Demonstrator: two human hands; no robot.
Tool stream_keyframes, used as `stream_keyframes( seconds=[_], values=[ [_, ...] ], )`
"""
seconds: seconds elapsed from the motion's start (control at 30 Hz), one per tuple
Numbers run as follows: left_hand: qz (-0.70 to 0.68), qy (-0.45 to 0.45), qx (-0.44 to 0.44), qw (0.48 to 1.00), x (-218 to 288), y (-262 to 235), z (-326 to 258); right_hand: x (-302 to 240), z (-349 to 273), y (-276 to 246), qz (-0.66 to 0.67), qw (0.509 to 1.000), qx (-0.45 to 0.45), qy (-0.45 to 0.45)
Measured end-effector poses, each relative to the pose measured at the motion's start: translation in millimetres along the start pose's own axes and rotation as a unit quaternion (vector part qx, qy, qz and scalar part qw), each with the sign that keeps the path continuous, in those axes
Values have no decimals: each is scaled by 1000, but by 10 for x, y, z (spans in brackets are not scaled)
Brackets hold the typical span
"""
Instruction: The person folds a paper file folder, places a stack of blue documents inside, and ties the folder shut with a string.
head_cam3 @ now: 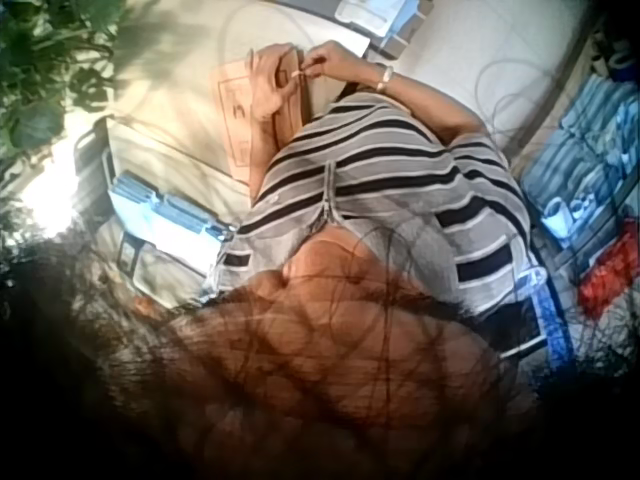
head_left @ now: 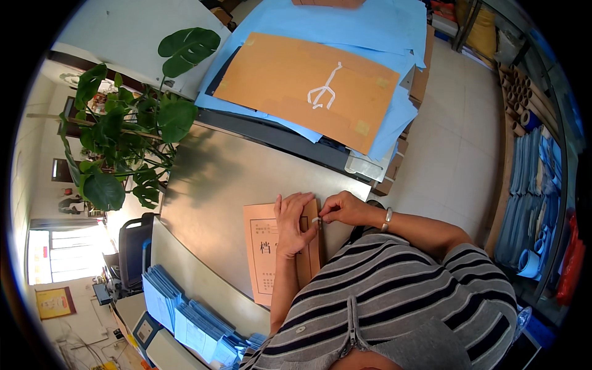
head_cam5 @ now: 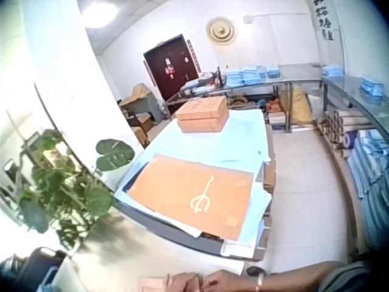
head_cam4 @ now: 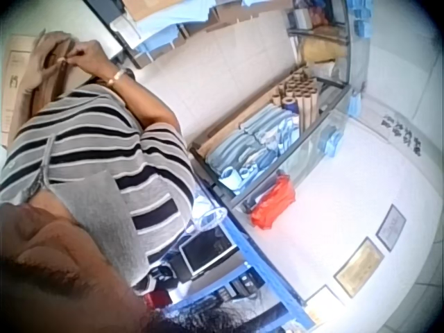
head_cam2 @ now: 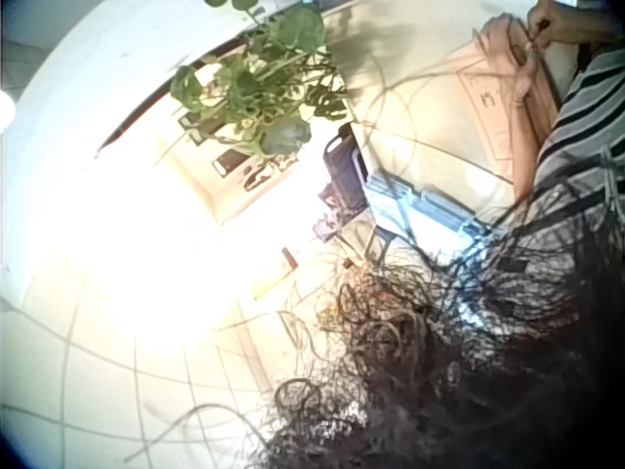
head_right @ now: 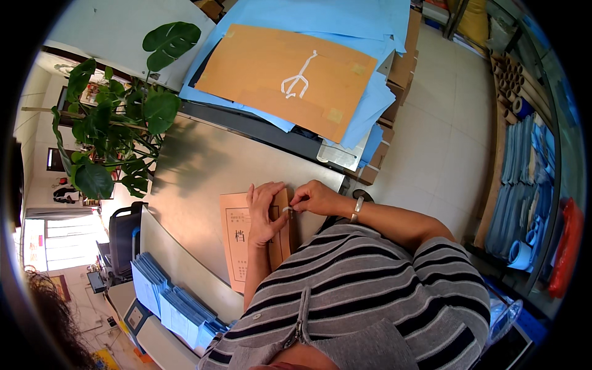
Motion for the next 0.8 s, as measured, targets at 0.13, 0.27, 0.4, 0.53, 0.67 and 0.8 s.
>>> stream_keyframes(
  seconds=[0.13, 0.27, 0.4, 0.53, 0.67, 0.8],
  values=[
    [0, -1, -1, 1000, 11, -1, 5, -129, -81, -11, -62, 992, 30, -105],
    [0, -4, -1, 1000, 5, 1, 3, 33, -101, 74, 68, 996, 24, 42],
    [-5, 1, 3, 1000, -2, 3, 6, -51, -44, 91, -1, 999, 13, 49],
    [-3, -4, 4, 1000, 1, -23, 1, -80, -68, 79, -14, 998, 39, 48],
    [-7, -5, 1, 1000, 12, -11, 8, 6, -91, 53, 31, 996, 64, 47],
    [-2, -4, 1, 1000, 2, -15, 1, -70, -81, 50, 2, 998, 42, 51]
  ],
)
Point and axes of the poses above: each hand's wrist, its own z-axis towards the middle knuckle, its own y-axis out of the palm, x = y × z, the point moved 9 cm from there along z, towards the middle knuckle, and after that the axes turned 5 degrees about -z, right-handed, at the moved point
